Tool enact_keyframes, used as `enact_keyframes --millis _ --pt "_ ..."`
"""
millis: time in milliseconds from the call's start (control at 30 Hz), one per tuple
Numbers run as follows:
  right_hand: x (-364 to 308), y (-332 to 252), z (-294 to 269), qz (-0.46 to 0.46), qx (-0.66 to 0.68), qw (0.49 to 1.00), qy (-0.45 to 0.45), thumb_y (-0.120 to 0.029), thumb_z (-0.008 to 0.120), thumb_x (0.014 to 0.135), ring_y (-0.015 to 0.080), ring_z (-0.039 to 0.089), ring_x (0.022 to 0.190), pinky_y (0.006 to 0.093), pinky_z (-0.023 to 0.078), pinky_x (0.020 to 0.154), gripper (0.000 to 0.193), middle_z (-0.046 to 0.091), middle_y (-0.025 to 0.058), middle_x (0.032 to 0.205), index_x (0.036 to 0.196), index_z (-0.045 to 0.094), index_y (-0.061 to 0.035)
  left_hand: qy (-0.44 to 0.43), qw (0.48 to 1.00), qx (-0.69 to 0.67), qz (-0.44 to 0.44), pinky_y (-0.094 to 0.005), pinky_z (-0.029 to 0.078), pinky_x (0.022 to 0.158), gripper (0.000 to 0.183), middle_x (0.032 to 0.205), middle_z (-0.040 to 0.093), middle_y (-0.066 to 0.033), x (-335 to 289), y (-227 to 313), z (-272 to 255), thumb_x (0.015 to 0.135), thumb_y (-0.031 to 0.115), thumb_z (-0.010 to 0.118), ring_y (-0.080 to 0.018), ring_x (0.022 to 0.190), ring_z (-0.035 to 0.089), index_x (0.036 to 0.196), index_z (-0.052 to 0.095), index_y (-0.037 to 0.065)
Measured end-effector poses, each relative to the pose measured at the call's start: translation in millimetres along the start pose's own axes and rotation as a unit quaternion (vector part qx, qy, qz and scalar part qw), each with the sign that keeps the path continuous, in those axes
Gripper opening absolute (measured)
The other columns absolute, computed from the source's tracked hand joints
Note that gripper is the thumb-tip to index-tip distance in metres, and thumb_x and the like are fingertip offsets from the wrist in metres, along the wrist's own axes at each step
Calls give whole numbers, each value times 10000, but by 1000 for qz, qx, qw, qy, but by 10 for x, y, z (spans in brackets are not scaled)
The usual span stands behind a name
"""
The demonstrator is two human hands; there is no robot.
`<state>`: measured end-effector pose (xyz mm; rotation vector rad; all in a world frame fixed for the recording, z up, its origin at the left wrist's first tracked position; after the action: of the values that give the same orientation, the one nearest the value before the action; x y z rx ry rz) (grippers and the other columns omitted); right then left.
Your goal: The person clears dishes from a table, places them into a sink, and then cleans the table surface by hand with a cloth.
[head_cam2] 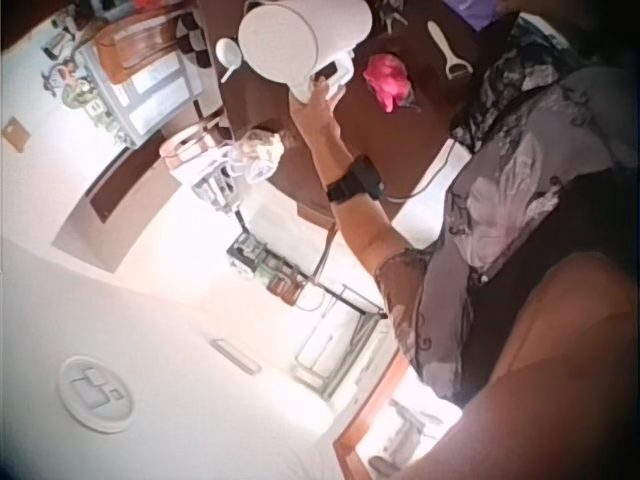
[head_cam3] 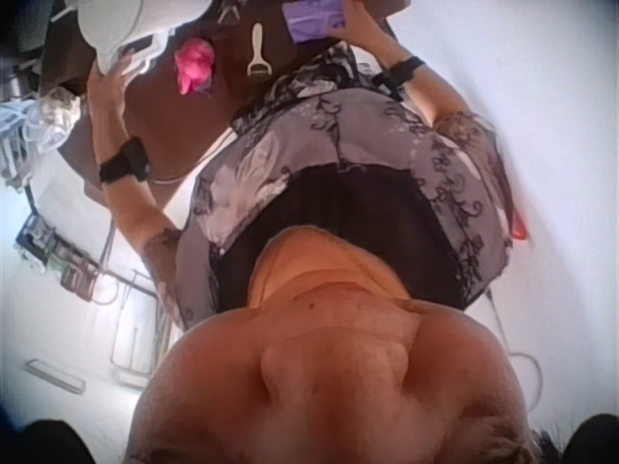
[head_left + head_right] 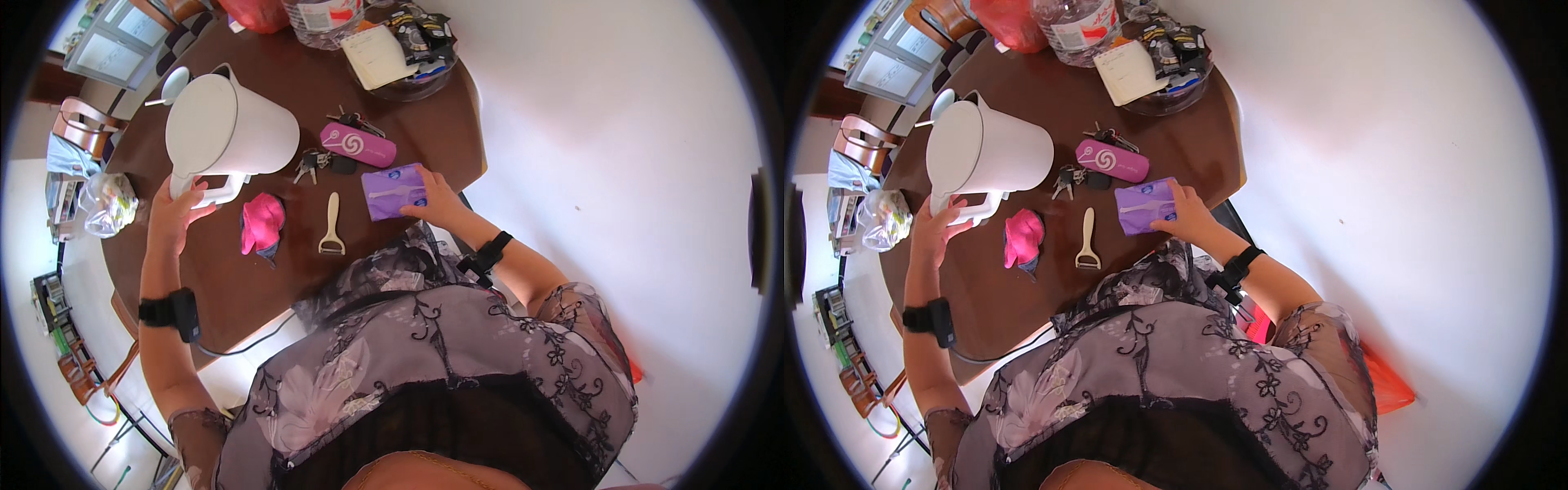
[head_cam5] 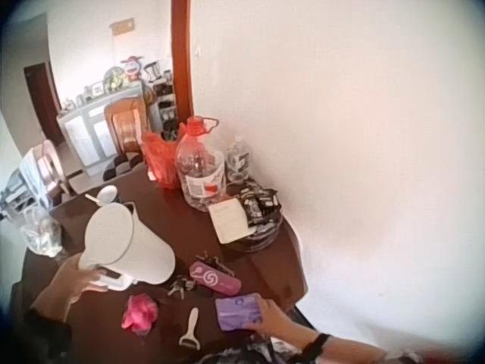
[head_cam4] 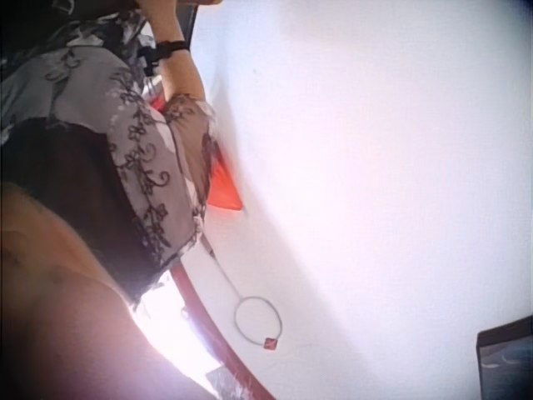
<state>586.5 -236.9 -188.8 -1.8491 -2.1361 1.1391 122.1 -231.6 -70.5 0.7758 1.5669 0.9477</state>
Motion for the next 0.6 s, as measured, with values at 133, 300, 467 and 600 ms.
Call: enact_keyframes --millis 133,300,467,600 --pt "-22 -3 -42 -10 -2 1000 5 -444 810 683 449 465 1218 451 404 1028 1055 419 303 1326 1467 249 -15 -93 995 26 11 -404 578 836 532 1121 597 -99 -151 471 502 774 52 638 -259 1038 627 1286 509 -8" --pt "-85 -34 26 10 70 997 17 -438 819 685 425 447 1252 432 386 1048 1112 407 301 1348 1485 189 7 -221 975 11 18 -332 565 804 490 1099 617 -83 -149 747 1464 779 68 635 -197 984 636 1256 540 2" --pt "-19 123 -113 18 70 997 30 -473 810 693 434 427 1267 427 373 1059 1120 399 303 1355 1475 189 33 -310 949 44 33 -326 576 768 552 1161 619 -98 144 728 2665 774 133 682 -185 1019 630 1287 520 13" --pt "-169 379 -85 68 97 992 52 -467 794 724 416 433 1267 426 378 1055 1064 402 303 1360 1460 219 44 -337 940 47 20 -269 550 680 520 1062 623 -70 259 481 3175 766 130 679 -139 891 626 1257 540 27"
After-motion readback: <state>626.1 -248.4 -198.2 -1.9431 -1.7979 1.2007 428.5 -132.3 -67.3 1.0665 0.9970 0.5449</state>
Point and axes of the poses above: each hand's wrist, its own x-axis towards the middle knuckle, its own z-axis out of the palm, y = z × x, the point moved 9 cm from there along x, towards the middle knuckle
